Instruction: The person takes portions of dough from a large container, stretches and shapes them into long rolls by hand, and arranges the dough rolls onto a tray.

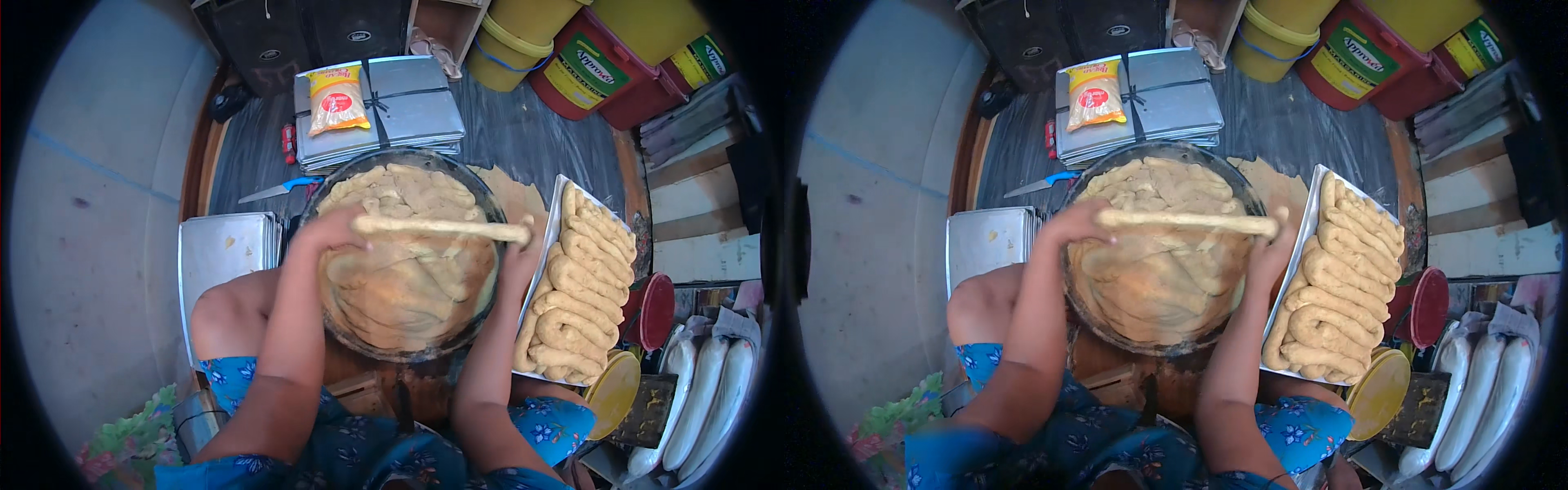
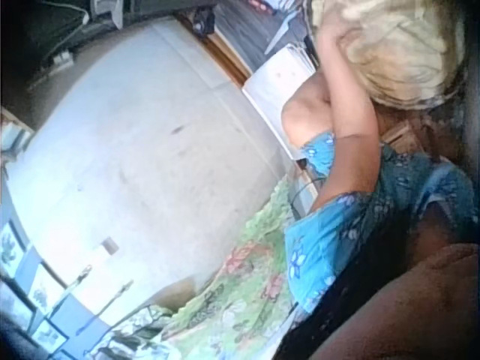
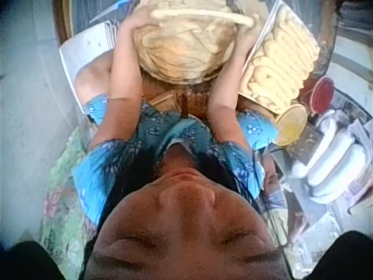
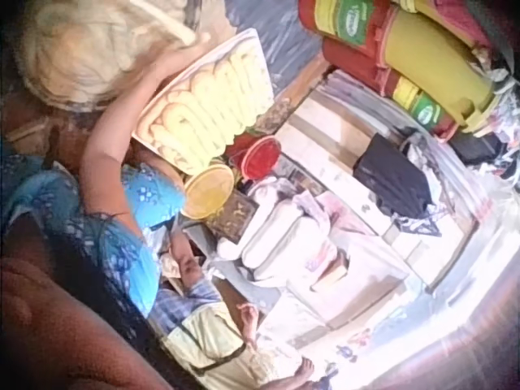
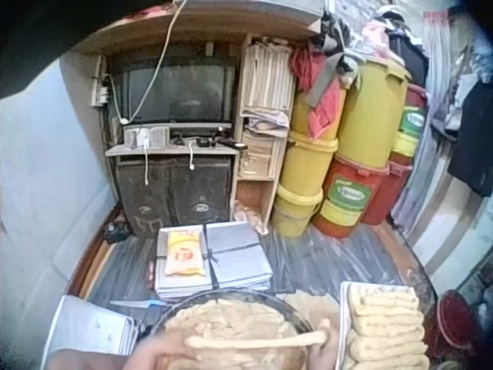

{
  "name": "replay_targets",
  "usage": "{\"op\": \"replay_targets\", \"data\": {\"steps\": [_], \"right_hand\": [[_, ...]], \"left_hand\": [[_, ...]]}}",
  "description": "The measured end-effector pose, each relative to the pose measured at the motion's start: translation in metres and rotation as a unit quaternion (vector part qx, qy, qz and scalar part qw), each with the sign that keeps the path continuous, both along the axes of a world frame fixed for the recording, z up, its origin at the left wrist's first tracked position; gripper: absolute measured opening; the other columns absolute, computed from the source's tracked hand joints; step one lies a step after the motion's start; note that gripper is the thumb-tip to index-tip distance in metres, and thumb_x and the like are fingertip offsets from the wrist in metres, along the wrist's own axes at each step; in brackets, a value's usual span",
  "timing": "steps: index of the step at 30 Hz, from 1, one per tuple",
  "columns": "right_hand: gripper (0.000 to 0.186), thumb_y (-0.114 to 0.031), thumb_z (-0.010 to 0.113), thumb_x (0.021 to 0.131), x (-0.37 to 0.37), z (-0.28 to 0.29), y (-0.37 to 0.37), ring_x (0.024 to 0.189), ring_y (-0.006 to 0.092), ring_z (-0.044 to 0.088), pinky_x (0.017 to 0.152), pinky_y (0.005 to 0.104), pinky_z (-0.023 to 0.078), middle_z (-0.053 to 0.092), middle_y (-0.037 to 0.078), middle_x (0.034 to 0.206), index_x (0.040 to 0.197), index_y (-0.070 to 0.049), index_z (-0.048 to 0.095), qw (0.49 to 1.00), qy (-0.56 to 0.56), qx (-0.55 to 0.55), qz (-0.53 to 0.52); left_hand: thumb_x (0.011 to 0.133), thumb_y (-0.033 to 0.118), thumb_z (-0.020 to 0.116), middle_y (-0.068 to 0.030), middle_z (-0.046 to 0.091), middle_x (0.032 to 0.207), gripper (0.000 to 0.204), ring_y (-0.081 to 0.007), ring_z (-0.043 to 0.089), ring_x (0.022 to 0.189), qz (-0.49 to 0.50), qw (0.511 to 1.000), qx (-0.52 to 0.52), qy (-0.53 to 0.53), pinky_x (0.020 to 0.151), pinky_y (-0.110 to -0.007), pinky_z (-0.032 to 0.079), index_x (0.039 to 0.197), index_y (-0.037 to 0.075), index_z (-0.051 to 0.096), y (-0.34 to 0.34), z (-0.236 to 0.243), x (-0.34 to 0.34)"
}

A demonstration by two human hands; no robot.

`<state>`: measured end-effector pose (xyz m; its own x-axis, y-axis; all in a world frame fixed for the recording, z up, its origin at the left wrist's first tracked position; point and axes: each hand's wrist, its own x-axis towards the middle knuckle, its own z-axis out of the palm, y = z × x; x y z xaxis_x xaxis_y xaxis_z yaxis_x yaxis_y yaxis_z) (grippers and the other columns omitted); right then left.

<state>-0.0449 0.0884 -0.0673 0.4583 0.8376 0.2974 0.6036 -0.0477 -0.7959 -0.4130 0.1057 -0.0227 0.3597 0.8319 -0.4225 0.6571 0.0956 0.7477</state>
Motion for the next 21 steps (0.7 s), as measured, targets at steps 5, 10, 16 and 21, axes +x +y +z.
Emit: {"op": "replay_targets", "data": {"steps": [5, 10, 16, 21], "right_hand": [[0.081, -0.031, 0.067, 0.079, -0.054, -0.051, -0.074, 0.142, 0.0402, 0.017, 0.113, 0.0548, 0.015, 0.023, 0.022, 0.152, 0.147, -0.01, 0.03, 0.854, -0.199, -0.366, 0.31], [0.088, -0.063, 0.051, 0.083, -0.037, -0.113, -0.032, 0.145, 0.0396, 0.008, 0.106, 0.0719, 0.002, 0.012, 0.018, 0.158, 0.152, -0.016, 0.02, 0.922, -0.207, -0.312, 0.101], [0.069, -0.052, 0.049, 0.091, -0.049, -0.121, -0.077, 0.14, 0.0427, 0.021, 0.107, 0.0702, 0.007, 0.016, 0.025, 0.154, 0.148, -0.019, 0.032, 0.911, -0.216, -0.33, 0.125], [0.063, -0.046, 0.056, 0.088, -0.043, -0.1, -0.143, 0.136, 0.0416, 0.029, 0.108, 0.0637, 0.017, 0.03, 0.022, 0.148, 0.142, -0.018, 0.041, 0.918, -0.169, -0.312, 0.179]], "left_hand": [[0.081, 0.068, 0.053, -0.0191, 0.011, 0.157, 0.093, -0.0366, 0.008, 0.146, 0.012, 0.959, 0.083, 0.271, 0.115, -0.055, 0.005, 0.151, 0.015, 0.023, -0.067, -0.111, 0.079], [0.088, 0.066, 0.041, -0.0209, 0.008, 0.157, 0.085, -0.0387, 0.006, 0.145, 0.037, 0.923, 0.261, 0.28, 0.114, -0.059, 0.001, 0.152, 0.014, 0.019, -0.024, -0.146, 0.066], [0.088, 0.067, 0.04, -0.0189, 0.008, 0.158, 0.085, -0.0376, 0.006, 0.146, -0.069, 0.921, 0.239, 0.298, 0.115, -0.056, 0.002, 0.153, 0.02, 0.014, -0.051, -0.144, 0.079], [0.086, 0.058, 0.051, -0.0189, 0.033, 0.149, 0.075, -0.0348, 0.027, 0.14, -0.107, 0.929, 0.252, 0.247, 0.113, -0.055, 0.016, 0.144, 0.013, 0.037, -0.122, -0.117, 0.065]]}}
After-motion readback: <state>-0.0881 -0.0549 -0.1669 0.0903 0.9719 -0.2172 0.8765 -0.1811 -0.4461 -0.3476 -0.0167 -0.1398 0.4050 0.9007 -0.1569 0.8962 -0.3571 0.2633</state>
